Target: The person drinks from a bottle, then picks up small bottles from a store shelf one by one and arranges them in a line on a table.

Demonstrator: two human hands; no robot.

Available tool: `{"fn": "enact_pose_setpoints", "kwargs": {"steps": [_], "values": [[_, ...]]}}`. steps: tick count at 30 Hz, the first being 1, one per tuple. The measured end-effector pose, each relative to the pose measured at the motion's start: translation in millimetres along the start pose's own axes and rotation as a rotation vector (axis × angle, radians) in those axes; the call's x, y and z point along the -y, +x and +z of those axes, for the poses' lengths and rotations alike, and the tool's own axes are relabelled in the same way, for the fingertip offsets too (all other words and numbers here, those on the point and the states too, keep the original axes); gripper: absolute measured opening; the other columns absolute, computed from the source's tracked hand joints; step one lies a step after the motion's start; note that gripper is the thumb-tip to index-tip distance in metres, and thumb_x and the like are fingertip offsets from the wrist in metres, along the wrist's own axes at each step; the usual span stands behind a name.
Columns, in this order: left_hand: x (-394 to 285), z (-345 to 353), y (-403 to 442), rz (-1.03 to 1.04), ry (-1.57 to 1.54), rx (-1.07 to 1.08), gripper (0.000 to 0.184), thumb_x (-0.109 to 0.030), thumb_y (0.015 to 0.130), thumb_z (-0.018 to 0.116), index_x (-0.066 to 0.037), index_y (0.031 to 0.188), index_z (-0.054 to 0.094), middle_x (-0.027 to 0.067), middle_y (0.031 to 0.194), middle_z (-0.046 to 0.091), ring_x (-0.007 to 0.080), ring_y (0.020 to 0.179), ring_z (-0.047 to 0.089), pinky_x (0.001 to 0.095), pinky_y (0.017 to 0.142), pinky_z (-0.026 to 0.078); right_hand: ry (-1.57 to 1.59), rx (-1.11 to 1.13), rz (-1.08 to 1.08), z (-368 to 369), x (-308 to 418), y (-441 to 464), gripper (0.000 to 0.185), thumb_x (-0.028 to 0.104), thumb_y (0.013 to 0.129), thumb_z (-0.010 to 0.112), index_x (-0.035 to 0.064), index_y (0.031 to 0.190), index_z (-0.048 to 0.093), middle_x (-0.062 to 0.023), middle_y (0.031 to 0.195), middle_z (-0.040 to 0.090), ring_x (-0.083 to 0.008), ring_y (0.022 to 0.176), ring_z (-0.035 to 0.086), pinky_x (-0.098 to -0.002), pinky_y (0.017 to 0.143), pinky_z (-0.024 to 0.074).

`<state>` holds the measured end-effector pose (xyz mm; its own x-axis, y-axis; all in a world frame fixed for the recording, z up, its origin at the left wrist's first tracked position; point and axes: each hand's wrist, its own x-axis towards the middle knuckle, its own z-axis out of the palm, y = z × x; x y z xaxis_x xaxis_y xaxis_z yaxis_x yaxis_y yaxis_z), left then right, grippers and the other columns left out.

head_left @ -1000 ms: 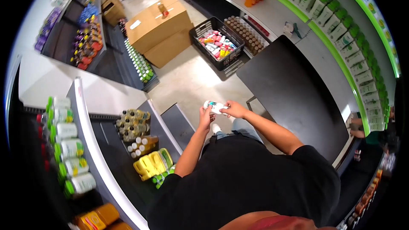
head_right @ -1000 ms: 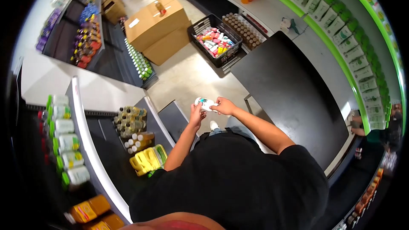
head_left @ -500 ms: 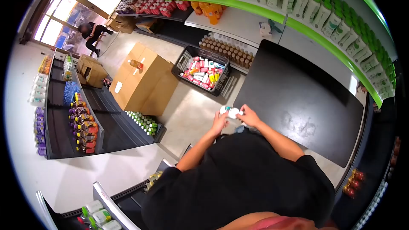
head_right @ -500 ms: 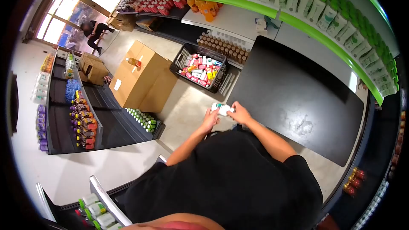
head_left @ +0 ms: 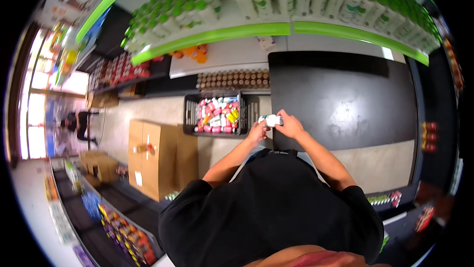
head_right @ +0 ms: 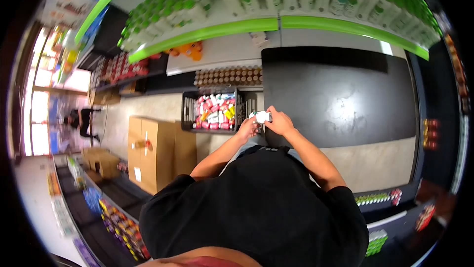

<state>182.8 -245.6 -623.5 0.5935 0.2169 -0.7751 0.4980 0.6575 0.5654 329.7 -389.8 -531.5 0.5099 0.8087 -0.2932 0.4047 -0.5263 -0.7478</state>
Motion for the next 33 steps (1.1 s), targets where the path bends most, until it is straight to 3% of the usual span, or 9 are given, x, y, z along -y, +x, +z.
{"fn": "enact_pose_setpoints", "kwargs": {"steps": [1, 5, 8, 12, 14, 19, 24, 29, 33], "values": [[-19, 1, 8, -0.038, -0.013, 0.055, 0.039, -0.048, 0.089, 0.055, -0.016, 0.108, 0.042, 0.0012, 0.081, 0.060, 0.0084, 0.059, 0.055, 0.0231, 0.051, 0.044, -0.061, -0.059, 0.007, -3, 4, 9, 0.040, 0.031, 0.078, 0.065, 0.0131, 0.108, 0.046, -0.0195, 0.083, 0.065, -0.0402, 0.081, 0.062, -0.0489, 0.070, 0.0477], [-83, 2, 50, -0.073, 0.002, 0.164, 0.036, -0.048, 0.090, 0.051, -0.018, 0.109, 0.049, 0.0034, 0.093, 0.060, 0.0148, 0.072, 0.060, 0.0272, 0.061, 0.048, -0.193, -0.232, 0.109, -15, 19, 49, 0.038, 0.032, 0.079, 0.065, 0.0144, 0.109, 0.049, -0.0188, 0.083, 0.065, -0.0412, 0.078, 0.062, -0.0497, 0.070, 0.0492], [-122, 1, 103, -0.107, 0.007, 0.316, 0.033, -0.047, 0.091, 0.050, -0.021, 0.109, 0.049, 0.0024, 0.090, 0.059, 0.0158, 0.073, 0.061, 0.0272, 0.062, 0.048, -0.195, -0.381, 0.160, -26, 29, 81, 0.039, 0.032, 0.080, 0.065, 0.0144, 0.110, 0.049, -0.0189, 0.083, 0.066, -0.0409, 0.080, 0.063, -0.0497, 0.071, 0.0495], [-189, 20, 173, 0.001, 0.152, 0.382, 0.031, -0.043, 0.090, 0.050, -0.026, 0.115, 0.046, 0.0009, 0.093, 0.059, 0.0182, 0.077, 0.062, 0.0313, 0.066, 0.048, -0.177, -0.531, 0.222, -38, 22, 145, 0.035, 0.032, 0.083, 0.063, 0.0133, 0.108, 0.047, -0.0169, 0.091, 0.065, -0.0397, 0.085, 0.062, -0.0490, 0.072, 0.0493], [-219, 35, 196, 0.041, 0.236, 0.386, 0.054, -0.040, 0.090, 0.050, -0.025, 0.139, 0.032, 0.0020, 0.112, 0.057, 0.0203, 0.086, 0.062, 0.0367, 0.075, 0.046, -0.252, -0.594, 0.284, -42, 11, 181, 0.034, 0.031, 0.084, 0.061, 0.0126, 0.108, 0.047, -0.0154, 0.092, 0.064, -0.0387, 0.084, 0.062, -0.0481, 0.074, 0.0488], [-243, 65, 215, 0.016, 0.352, 0.463, 0.065, -0.043, 0.090, 0.047, -0.026, 0.146, 0.019, 0.0002, 0.130, 0.051, 0.0236, 0.089, 0.061, 0.0425, 0.086, 0.040, -0.343, -0.602, 0.476, -57, -14, 240, 0.033, 0.025, 0.083, 0.058, 0.0135, 0.112, 0.048, -0.0103, 0.102, 0.062, -0.0292, 0.099, 0.060, -0.0504, 0.084, 0.0414], [-244, 68, 223, 0.023, 0.285, 0.490, 0.068, -0.043, 0.090, 0.045, -0.031, 0.148, 0.012, -0.0014, 0.142, 0.040, 0.0253, 0.099, 0.058, 0.0422, 0.088, 0.038, -0.346, -0.656, 0.439, -62, -33, 264, 0.035, 0.022, 0.084, 0.055, 0.0144, 0.117, 0.051, -0.0088, 0.102, 0.061, -0.0257, 0.101, 0.059, -0.0444, 0.083, 0.0420], [-266, 74, 212, 0.057, 0.500, 0.445, 0.071, -0.020, 0.080, 0.047, -0.029, 0.146, 0.024, 0.0019, 0.121, 0.051, 0.0178, 0.097, 0.058, 0.0388, 0.086, 0.038, -0.307, -0.625, 0.524, -66, -31, 286, 0.036, 0.026, 0.087, 0.056, 0.0155, 0.121, 0.049, -0.0102, 0.106, 0.059, -0.0271, 0.102, 0.058, -0.0420, 0.083, 0.0431], [-277, 65, 217, 0.072, 0.547, 0.495, 0.064, -0.017, 0.081, 0.046, -0.024, 0.143, 0.031, 0.0008, 0.116, 0.054, 0.0176, 0.095, 0.059, 0.0385, 0.085, 0.039, -0.294, -0.668, 0.536, -61, -42, 300, 0.041, 0.031, 0.086, 0.058, 0.0170, 0.123, 0.047, -0.0103, 0.110, 0.059, -0.0286, 0.104, 0.057, -0.0440, 0.083, 0.0448]]}}
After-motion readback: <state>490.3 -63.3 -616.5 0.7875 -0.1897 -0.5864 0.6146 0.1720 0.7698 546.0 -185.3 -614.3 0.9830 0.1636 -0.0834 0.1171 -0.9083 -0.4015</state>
